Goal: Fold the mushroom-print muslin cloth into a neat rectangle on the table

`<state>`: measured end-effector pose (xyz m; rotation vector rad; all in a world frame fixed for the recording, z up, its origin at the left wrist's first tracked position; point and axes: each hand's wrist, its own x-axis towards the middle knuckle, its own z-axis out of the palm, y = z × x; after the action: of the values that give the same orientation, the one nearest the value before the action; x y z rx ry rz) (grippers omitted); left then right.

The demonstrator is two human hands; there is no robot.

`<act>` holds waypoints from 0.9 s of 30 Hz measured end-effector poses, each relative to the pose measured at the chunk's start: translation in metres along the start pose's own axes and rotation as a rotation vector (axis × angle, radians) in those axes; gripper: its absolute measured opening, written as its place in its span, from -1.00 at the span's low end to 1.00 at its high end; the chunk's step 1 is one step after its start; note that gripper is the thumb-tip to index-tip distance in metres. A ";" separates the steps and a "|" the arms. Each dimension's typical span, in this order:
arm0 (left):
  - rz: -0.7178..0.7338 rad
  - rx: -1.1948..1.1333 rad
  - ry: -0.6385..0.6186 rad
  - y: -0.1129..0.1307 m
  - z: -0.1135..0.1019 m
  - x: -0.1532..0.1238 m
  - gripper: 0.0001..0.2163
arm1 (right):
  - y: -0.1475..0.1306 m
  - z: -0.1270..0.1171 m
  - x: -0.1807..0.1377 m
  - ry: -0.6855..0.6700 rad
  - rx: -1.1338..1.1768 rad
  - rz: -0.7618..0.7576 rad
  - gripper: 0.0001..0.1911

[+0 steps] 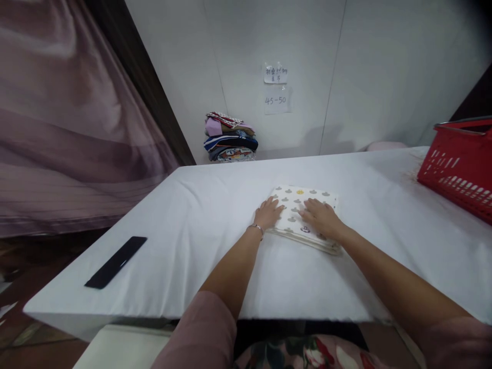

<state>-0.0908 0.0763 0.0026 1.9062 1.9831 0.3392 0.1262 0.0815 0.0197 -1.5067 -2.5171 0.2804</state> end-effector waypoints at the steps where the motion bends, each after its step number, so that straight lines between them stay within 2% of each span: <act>1: -0.006 -0.007 0.002 0.000 0.000 -0.001 -0.46 | 0.002 0.005 0.003 0.004 -0.035 0.010 -0.37; 6: 0.017 -0.028 0.008 0.001 0.000 -0.002 -0.46 | 0.008 0.023 0.004 0.010 -0.126 0.017 -0.36; 17: -0.007 -0.119 0.063 0.005 -0.002 -0.007 -0.50 | 0.010 0.026 0.003 0.063 -0.140 -0.010 -0.37; 27: -0.006 -0.165 0.099 0.002 -0.001 -0.008 -0.50 | 0.009 0.022 0.002 0.029 -0.101 0.014 -0.35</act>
<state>-0.0895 0.0685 0.0047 1.8127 1.9555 0.5872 0.1276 0.0861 -0.0037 -1.5531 -2.5342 0.1334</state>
